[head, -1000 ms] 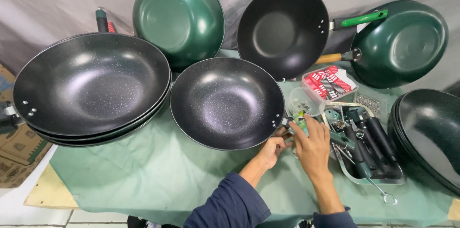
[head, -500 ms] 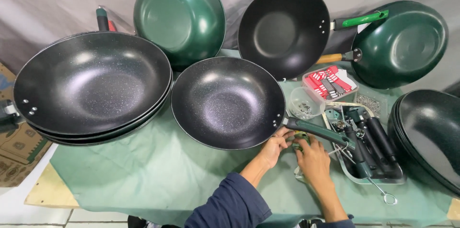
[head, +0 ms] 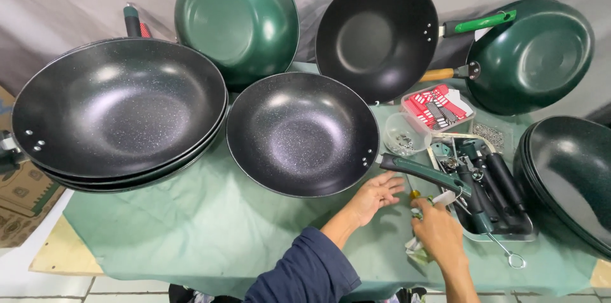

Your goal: Cleaning and wiping the surfaces of a green wok with a cloth in an appliance store setting.

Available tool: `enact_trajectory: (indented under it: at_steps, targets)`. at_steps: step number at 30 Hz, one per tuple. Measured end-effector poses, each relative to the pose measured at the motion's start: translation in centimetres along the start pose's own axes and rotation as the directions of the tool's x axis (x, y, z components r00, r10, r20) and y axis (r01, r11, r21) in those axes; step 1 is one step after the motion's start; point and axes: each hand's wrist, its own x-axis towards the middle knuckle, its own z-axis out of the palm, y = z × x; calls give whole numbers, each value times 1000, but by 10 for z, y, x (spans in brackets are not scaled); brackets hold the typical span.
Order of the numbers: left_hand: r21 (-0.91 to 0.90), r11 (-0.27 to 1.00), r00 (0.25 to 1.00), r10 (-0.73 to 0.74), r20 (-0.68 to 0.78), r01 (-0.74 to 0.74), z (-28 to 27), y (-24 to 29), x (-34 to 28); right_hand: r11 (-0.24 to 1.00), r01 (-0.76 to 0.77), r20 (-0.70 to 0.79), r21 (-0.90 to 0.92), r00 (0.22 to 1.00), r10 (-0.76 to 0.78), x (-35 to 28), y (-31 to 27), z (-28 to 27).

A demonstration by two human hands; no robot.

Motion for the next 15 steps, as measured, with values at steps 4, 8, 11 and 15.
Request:
enact_trajectory:
  at_steps: [4, 8, 11, 15]
  targets:
    - [52, 998, 998, -30, 47, 27, 8, 5, -8, 994, -105, 49, -5, 993, 105, -9, 12, -1]
    - [92, 994, 995, -63, 80, 55, 7, 1, -8, 998, -25, -209, -58, 978, 13, 8, 31, 45]
    - [110, 992, 995, -63, 73, 55, 9, 6, -11, 989, 11, -401, -147, 913, -70, 22, 32, 65]
    - [126, 991, 998, -57, 37, 52, 10, 8, -13, 965, -25, -573, -260, 809, -134, 28, 28, 73]
